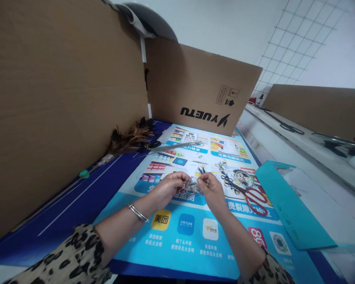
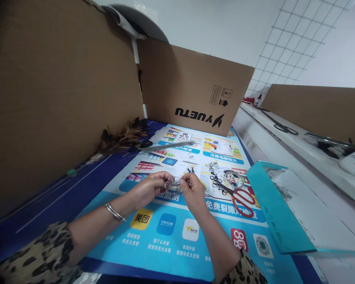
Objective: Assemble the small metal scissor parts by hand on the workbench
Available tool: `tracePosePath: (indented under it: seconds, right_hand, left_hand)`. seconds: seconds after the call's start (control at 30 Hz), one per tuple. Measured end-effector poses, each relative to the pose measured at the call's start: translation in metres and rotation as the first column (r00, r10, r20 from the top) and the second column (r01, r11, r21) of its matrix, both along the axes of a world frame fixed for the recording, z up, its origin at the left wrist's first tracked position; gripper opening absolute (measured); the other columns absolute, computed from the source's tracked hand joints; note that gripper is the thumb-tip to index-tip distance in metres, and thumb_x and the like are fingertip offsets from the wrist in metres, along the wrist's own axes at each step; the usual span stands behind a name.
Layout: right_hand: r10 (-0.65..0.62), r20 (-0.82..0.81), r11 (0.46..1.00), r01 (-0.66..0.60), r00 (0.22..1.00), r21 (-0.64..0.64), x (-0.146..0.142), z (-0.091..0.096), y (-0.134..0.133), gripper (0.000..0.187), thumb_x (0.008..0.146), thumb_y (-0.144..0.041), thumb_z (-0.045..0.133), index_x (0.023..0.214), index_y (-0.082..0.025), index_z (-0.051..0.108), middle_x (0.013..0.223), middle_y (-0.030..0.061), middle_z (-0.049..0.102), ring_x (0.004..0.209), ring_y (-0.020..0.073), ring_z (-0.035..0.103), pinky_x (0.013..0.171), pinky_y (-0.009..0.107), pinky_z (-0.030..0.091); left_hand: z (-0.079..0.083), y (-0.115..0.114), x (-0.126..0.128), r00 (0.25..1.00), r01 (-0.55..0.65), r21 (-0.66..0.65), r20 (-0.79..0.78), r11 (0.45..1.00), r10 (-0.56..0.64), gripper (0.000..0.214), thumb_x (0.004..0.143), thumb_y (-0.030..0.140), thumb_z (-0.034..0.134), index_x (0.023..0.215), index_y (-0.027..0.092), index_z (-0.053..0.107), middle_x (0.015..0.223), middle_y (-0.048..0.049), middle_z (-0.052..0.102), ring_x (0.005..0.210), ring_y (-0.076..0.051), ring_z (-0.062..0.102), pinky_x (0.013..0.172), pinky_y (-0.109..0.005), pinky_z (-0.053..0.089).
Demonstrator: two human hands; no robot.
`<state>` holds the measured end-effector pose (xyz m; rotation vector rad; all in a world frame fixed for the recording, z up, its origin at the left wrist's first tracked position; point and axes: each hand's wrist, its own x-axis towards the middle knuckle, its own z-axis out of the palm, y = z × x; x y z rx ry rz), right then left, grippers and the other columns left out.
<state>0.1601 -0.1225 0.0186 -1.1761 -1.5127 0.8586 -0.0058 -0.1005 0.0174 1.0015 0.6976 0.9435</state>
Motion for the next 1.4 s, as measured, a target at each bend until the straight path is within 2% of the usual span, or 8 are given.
tracePosePath:
  seconds: [0.23, 0.47, 0.57, 0.67, 0.83, 0.97, 1.1, 1.4]
  right_hand:
    - [-0.010, 0.050, 1.000, 0.010, 0.999, -0.001, -0.0017, 0.0022, -0.0020, 0.010, 0.079, -0.029, 0.052, 0.078, -0.019, 0.053, 0.067, -0.0022, 0.051, 0.059, 0.0114, 0.045, 0.056, 0.022, 0.038]
    - [-0.034, 0.101, 0.999, 0.031, 0.994, 0.033, -0.0016, 0.0024, -0.0034, 0.011, 0.081, -0.030, 0.050, 0.079, -0.019, 0.054, 0.068, -0.0014, 0.051, 0.060, 0.0117, 0.046, 0.057, 0.023, 0.039]
    - [-0.040, 0.131, 0.998, 0.034, 0.991, 0.053, -0.0023, 0.0040, -0.0052, 0.010, 0.081, -0.029, 0.050, 0.078, -0.019, 0.054, 0.067, -0.0014, 0.051, 0.059, 0.0114, 0.045, 0.056, 0.023, 0.038]
    - [-0.035, 0.148, 0.997, 0.024, 0.988, 0.071, -0.0030, 0.0057, -0.0066, 0.010, 0.081, -0.028, 0.049, 0.077, -0.019, 0.054, 0.066, -0.0017, 0.051, 0.058, 0.0113, 0.045, 0.055, 0.023, 0.037]
    - [-0.033, 0.158, 0.996, 0.020, 0.987, 0.082, -0.0032, 0.0074, -0.0071, 0.010, 0.081, -0.027, 0.049, 0.078, -0.019, 0.055, 0.068, -0.0014, 0.053, 0.060, 0.0119, 0.047, 0.057, 0.023, 0.039]
    - [-0.050, 0.185, 0.995, 0.033, 0.981, 0.092, -0.0027, 0.0074, -0.0067, 0.011, 0.081, -0.028, 0.049, 0.078, -0.019, 0.055, 0.070, -0.0008, 0.055, 0.060, 0.0120, 0.048, 0.056, 0.023, 0.038]
    - [-0.057, 0.206, 0.995, 0.040, 0.977, 0.088, -0.0030, 0.0072, -0.0067, 0.012, 0.080, -0.029, 0.049, 0.077, -0.019, 0.055, 0.069, -0.0008, 0.056, 0.059, 0.0121, 0.048, 0.056, 0.023, 0.038]
    - [-0.044, 0.201, 0.996, 0.028, 0.979, 0.081, -0.0042, 0.0061, -0.0067, 0.010, 0.081, -0.027, 0.049, 0.079, -0.020, 0.055, 0.068, -0.0014, 0.055, 0.057, 0.0115, 0.046, 0.054, 0.023, 0.037]
  left_hand:
    - [-0.0017, -0.0017, 0.0008, 0.998, 0.012, 0.061, -0.061, 0.998, -0.008, 0.008, 0.062, 0.009, 0.049, 0.066, 0.014, 0.054, 0.069, 0.0010, 0.052, 0.058, -0.008, 0.045, 0.052, -0.019, 0.031]
    - [-0.0001, -0.0001, 0.0003, 0.979, 0.002, 0.180, -0.201, 0.984, 0.035, 0.006, 0.062, 0.011, 0.047, 0.060, 0.014, 0.052, 0.065, 0.0010, 0.055, 0.060, -0.009, 0.047, 0.057, -0.021, 0.036]
    - [-0.0007, 0.0003, 0.0002, 0.973, 0.030, 0.141, -0.232, 0.990, 0.004, 0.004, 0.064, 0.013, 0.048, 0.062, 0.014, 0.051, 0.064, -0.0001, 0.057, 0.060, -0.010, 0.052, 0.055, -0.021, 0.036]
    - [-0.0024, -0.0002, 0.0004, 0.977, 0.057, 0.045, -0.207, 0.997, -0.046, 0.003, 0.066, 0.017, 0.049, 0.066, 0.015, 0.052, 0.068, -0.0020, 0.060, 0.060, -0.013, 0.057, 0.052, -0.022, 0.038]
    - [-0.0056, 0.0001, 0.0006, 0.993, 0.113, -0.066, -0.020, 0.991, -0.114, 0.004, 0.064, 0.014, 0.051, 0.067, 0.014, 0.050, 0.078, -0.0049, 0.062, 0.059, -0.013, 0.058, 0.050, -0.023, 0.042]
    - [-0.0055, 0.0015, -0.0003, 0.992, 0.113, -0.075, 0.066, 0.991, -0.108, 0.006, 0.064, 0.011, 0.051, 0.069, 0.013, 0.051, 0.073, -0.0040, 0.060, 0.058, -0.011, 0.056, 0.051, -0.022, 0.041]
    - [-0.0040, 0.0023, -0.0010, 0.997, 0.074, -0.066, 0.025, 0.995, -0.072, 0.009, 0.065, 0.013, 0.049, 0.074, 0.014, 0.053, 0.059, -0.0008, 0.056, 0.051, -0.010, 0.052, 0.048, -0.020, 0.037]
    - [-0.0079, 0.0058, -0.0024, 0.999, -0.022, -0.058, -0.034, 0.998, 0.020, 0.010, 0.068, 0.019, 0.048, 0.076, 0.016, 0.054, 0.051, 0.0035, 0.050, 0.044, -0.007, 0.042, 0.043, -0.018, 0.029]
